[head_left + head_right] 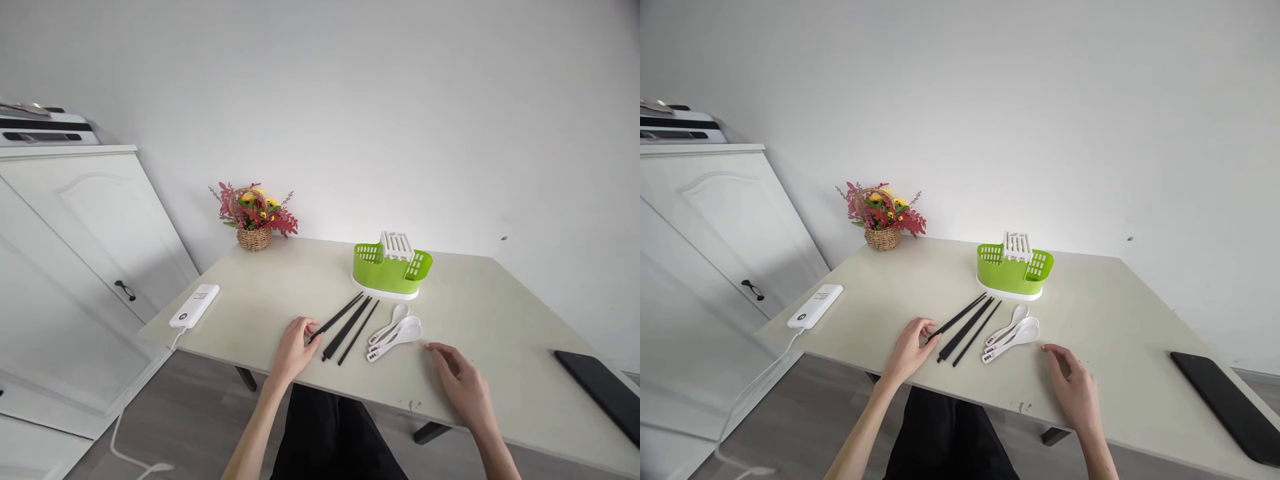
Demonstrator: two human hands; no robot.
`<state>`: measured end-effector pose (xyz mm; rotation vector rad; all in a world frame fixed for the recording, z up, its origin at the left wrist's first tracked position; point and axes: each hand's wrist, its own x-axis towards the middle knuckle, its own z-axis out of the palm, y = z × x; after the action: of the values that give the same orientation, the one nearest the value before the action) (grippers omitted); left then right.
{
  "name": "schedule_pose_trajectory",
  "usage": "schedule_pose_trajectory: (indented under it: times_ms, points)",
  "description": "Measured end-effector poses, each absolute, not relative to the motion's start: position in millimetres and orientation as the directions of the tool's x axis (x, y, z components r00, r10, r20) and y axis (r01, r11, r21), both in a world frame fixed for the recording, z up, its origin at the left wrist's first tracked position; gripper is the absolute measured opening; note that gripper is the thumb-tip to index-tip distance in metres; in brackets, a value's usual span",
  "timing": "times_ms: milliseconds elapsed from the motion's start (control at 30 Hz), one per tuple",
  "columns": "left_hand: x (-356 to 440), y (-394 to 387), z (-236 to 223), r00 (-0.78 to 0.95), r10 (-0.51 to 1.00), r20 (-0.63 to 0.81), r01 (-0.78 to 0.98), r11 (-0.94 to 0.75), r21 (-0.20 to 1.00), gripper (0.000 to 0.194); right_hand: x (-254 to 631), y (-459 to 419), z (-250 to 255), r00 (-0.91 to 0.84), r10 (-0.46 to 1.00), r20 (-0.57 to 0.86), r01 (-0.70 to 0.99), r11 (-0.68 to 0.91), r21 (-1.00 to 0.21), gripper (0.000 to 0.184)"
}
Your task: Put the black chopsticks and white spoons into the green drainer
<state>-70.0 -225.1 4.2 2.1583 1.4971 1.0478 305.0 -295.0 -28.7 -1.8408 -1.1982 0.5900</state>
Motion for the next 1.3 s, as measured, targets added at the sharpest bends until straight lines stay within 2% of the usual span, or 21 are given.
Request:
schedule_pose_trajectory:
  times_ms: [667,1300]
  points:
    - [-69.4,-230.0,12.0,0.201,0.916,0.348,0.681,-0.386,0.622,0.016,305.7,-294.9,-29.5,0.423,0.904,0.070,0.511,-0.174,-0.842,0.042]
    - [-69.6,-228.9,9.8,0.205,0.895,0.396,0.683,-0.420,0.597,0.013,306.7,-295.2,-33.1,0.408,0.905,0.120,0.547,-0.137,-0.826,0.045]
